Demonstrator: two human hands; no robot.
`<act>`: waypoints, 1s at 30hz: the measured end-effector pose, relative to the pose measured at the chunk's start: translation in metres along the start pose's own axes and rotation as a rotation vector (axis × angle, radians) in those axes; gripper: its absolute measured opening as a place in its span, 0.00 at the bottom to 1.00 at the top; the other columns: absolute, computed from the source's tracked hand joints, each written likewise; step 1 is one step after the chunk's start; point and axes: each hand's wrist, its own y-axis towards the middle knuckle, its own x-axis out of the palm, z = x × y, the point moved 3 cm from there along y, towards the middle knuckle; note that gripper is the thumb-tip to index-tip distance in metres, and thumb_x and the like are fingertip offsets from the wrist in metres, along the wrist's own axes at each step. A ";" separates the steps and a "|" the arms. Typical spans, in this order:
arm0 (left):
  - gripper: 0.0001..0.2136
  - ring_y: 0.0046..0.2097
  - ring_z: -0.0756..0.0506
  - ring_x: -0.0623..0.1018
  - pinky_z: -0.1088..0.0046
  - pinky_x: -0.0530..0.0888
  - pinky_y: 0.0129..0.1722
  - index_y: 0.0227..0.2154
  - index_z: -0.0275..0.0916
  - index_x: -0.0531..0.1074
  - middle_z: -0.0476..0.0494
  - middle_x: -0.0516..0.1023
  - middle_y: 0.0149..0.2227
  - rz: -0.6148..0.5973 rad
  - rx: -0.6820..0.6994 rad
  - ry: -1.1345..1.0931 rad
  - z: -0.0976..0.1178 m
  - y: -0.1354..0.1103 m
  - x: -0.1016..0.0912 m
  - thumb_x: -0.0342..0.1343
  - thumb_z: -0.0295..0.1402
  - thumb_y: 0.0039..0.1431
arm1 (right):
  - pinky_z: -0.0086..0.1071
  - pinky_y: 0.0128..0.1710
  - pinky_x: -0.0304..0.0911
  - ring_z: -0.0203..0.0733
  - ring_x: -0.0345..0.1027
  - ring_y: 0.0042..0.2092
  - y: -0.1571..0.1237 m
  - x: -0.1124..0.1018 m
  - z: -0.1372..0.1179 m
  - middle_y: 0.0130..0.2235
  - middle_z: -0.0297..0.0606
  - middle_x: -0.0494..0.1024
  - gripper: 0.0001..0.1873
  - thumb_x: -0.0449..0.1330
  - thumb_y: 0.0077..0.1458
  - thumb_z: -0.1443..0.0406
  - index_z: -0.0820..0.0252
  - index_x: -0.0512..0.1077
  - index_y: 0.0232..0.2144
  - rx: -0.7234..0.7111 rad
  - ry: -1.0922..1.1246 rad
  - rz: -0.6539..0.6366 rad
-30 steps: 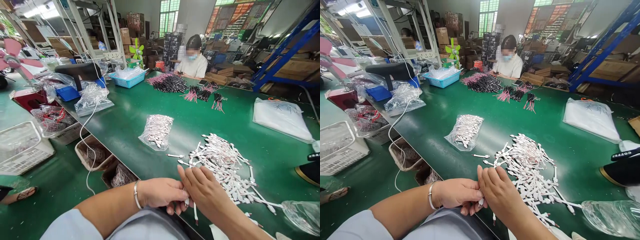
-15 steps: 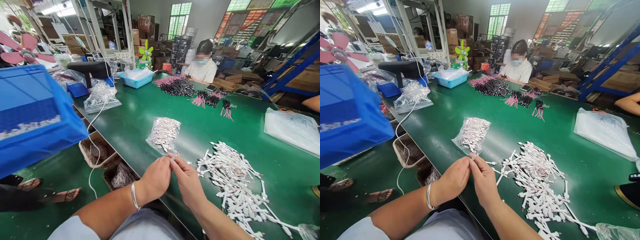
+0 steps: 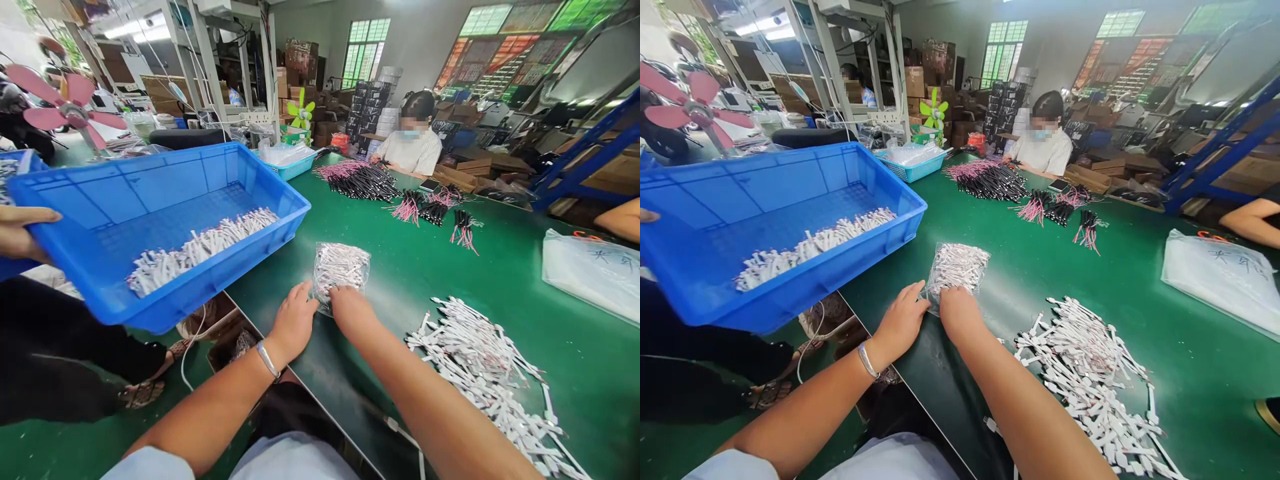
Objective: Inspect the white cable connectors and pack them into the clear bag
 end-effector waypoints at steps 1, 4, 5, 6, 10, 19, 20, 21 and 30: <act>0.10 0.58 0.39 0.63 0.60 0.68 0.53 0.33 0.37 0.74 0.38 0.64 0.57 -0.006 0.010 -0.006 0.001 -0.001 0.001 0.47 0.23 0.59 | 0.41 0.42 0.67 0.42 0.68 0.44 0.002 -0.001 -0.001 0.47 0.41 0.70 0.16 0.55 0.58 0.61 0.62 0.66 0.47 0.020 -0.049 -0.016; 0.10 0.57 0.39 0.65 0.61 0.69 0.52 0.34 0.37 0.74 0.38 0.66 0.56 -0.015 0.020 -0.019 0.006 -0.006 0.003 0.47 0.24 0.59 | 0.41 0.42 0.66 0.42 0.68 0.44 0.006 -0.004 -0.002 0.48 0.42 0.70 0.16 0.55 0.58 0.61 0.62 0.66 0.47 0.086 -0.149 -0.054; 0.10 0.56 0.38 0.66 0.60 0.69 0.51 0.35 0.36 0.74 0.37 0.66 0.56 -0.016 0.019 -0.023 0.007 -0.008 0.004 0.47 0.23 0.59 | 0.41 0.42 0.66 0.42 0.68 0.45 0.006 -0.005 -0.003 0.48 0.42 0.70 0.16 0.55 0.58 0.61 0.63 0.66 0.47 0.096 -0.176 -0.065; 0.11 0.56 0.38 0.66 0.59 0.69 0.51 0.36 0.36 0.74 0.36 0.66 0.55 -0.015 0.017 -0.027 0.008 -0.008 0.005 0.46 0.23 0.59 | 0.41 0.42 0.66 0.42 0.68 0.45 0.005 -0.006 -0.004 0.48 0.42 0.70 0.16 0.56 0.58 0.61 0.63 0.66 0.47 0.102 -0.200 -0.075; 0.11 0.55 0.38 0.67 0.58 0.68 0.52 0.37 0.35 0.74 0.34 0.66 0.55 -0.005 0.022 -0.047 0.008 -0.010 0.009 0.46 0.23 0.59 | 0.41 0.42 0.67 0.42 0.68 0.44 0.001 -0.009 -0.007 0.47 0.43 0.70 0.16 0.56 0.58 0.61 0.64 0.66 0.47 0.112 -0.269 -0.112; 0.11 0.52 0.40 0.69 0.57 0.69 0.50 0.37 0.37 0.72 0.37 0.68 0.53 0.027 0.040 -0.099 0.006 -0.010 0.010 0.46 0.23 0.59 | 0.41 0.42 0.67 0.42 0.68 0.44 -0.004 -0.011 -0.007 0.47 0.42 0.71 0.16 0.56 0.58 0.61 0.63 0.67 0.46 0.023 -0.280 -0.121; 0.10 0.52 0.41 0.69 0.57 0.69 0.50 0.37 0.37 0.72 0.37 0.68 0.53 0.030 0.041 -0.103 0.007 -0.010 0.009 0.46 0.23 0.59 | 0.41 0.42 0.66 0.42 0.68 0.44 -0.008 -0.011 -0.007 0.47 0.42 0.70 0.16 0.56 0.58 0.61 0.63 0.66 0.47 0.005 -0.270 -0.107; 0.10 0.52 0.41 0.69 0.57 0.69 0.50 0.37 0.37 0.72 0.37 0.68 0.52 0.032 0.042 -0.108 0.007 -0.011 0.008 0.46 0.24 0.59 | 0.41 0.43 0.66 0.42 0.68 0.45 -0.012 -0.012 -0.007 0.47 0.41 0.71 0.15 0.55 0.58 0.63 0.63 0.66 0.47 -0.016 -0.259 -0.092; 0.09 0.53 0.41 0.68 0.56 0.66 0.53 0.37 0.38 0.72 0.37 0.69 0.51 0.021 0.081 -0.179 0.008 -0.015 0.005 0.47 0.24 0.59 | 0.38 0.34 0.61 0.47 0.68 0.35 -0.103 -0.013 0.025 0.31 0.43 0.74 0.14 0.47 0.60 0.69 0.60 0.71 0.28 0.018 -0.239 -0.017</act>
